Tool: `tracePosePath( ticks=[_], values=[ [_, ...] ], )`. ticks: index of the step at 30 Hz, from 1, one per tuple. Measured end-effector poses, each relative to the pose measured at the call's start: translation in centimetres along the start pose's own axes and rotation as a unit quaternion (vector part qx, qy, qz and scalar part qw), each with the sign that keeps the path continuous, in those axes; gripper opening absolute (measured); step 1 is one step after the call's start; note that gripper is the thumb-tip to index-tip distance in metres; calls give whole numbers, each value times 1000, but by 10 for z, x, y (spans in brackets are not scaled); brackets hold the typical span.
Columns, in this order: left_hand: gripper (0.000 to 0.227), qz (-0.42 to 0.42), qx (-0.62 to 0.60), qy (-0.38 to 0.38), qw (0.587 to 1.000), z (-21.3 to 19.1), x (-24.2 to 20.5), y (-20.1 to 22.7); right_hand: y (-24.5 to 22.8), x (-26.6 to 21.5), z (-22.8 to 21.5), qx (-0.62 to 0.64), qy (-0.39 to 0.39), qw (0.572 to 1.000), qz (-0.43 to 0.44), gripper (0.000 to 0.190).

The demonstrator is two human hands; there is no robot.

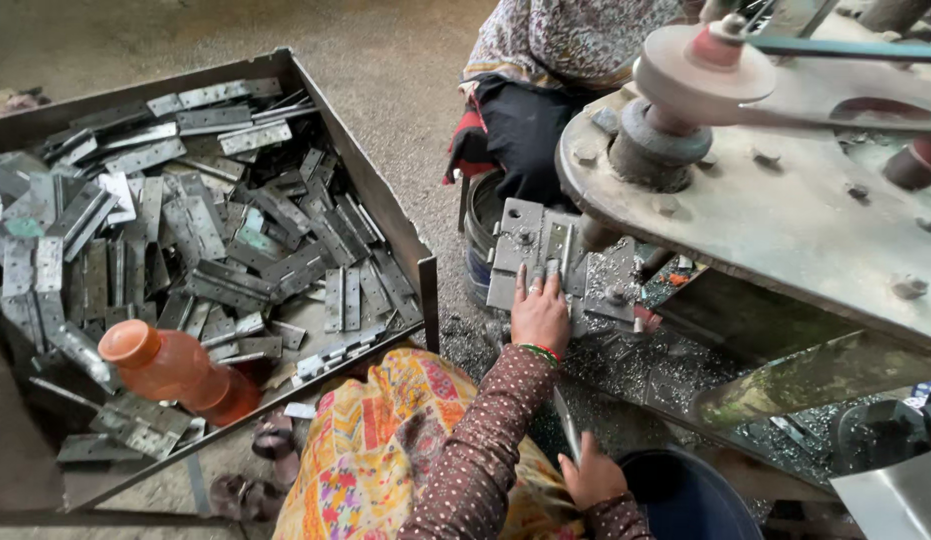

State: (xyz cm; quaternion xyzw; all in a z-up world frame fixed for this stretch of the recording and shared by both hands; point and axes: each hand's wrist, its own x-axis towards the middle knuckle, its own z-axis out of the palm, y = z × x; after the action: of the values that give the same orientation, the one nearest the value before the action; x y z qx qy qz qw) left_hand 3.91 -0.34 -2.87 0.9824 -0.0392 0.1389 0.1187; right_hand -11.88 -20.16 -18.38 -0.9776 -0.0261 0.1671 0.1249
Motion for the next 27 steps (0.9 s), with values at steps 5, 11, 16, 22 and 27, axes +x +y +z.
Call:
tracePosePath(
  ticks=[5,11,16,22,27],
  values=[
    [39,16,17,-10,1000,-18,-6,-1,1,18,-26,2,-49,999,0,87],
    [39,-9,22,-23,999,0,19,-6,-5,27,-71,-22,-55,998,-24,76],
    [37,-8,-1,6,1000,16,37,-15,-2,2,-4,43,-12,998,52,73],
    [28,2,16,-15,1000,3,24,-14,13,14,6,4,-27,999,32,83],
    [32,3,-111,97,989,-29,-18,-40,-5,4,-93,23,95,995,-13,61]
  ],
)
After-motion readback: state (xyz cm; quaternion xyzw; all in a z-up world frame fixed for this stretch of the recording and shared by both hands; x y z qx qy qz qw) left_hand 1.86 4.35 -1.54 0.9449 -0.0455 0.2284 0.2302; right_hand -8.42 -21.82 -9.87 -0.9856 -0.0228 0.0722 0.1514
